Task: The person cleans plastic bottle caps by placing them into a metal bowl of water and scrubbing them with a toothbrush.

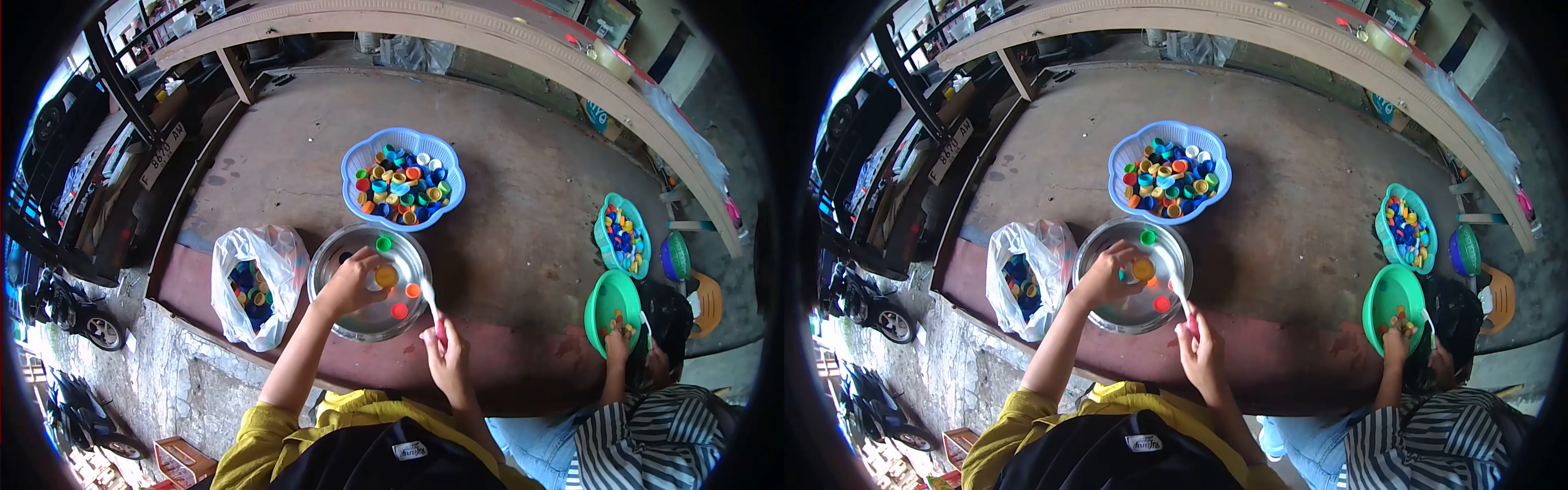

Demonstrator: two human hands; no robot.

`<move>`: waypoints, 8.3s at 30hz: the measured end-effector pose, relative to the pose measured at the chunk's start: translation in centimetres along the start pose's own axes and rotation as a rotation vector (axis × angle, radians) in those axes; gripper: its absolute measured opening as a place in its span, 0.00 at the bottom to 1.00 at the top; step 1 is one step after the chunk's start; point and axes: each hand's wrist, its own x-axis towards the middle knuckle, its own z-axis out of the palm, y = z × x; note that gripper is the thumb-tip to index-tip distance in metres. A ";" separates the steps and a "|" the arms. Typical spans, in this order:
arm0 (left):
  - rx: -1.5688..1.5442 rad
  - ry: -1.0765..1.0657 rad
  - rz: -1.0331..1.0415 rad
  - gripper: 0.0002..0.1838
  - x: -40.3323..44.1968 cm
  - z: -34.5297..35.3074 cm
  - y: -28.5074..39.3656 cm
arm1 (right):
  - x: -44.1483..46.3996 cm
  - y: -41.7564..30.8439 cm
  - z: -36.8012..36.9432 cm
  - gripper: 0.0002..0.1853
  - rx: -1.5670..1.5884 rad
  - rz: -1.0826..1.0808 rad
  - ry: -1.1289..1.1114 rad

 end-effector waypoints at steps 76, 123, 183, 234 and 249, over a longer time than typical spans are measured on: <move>-0.252 0.485 -0.065 0.48 -4.0 2.2 0.2 | 2.8 0.4 1.2 0.29 -0.191 -0.329 -0.085; -1.379 0.019 -0.432 0.28 -4.4 6.0 -3.4 | 3.9 -0.4 2.8 0.21 -0.010 -0.162 -0.021; -1.433 0.258 -0.330 0.25 -5.3 5.3 0.5 | 2.1 -0.9 2.8 0.25 -0.269 -0.376 -0.224; -1.776 0.177 -0.603 0.26 -4.6 -0.3 2.1 | 1.1 -4.6 7.1 0.30 -0.535 -0.316 -0.136; -1.687 -0.004 -0.512 0.25 -5.3 1.9 -0.5 | -1.5 -4.1 7.1 0.27 -0.729 -0.251 -0.151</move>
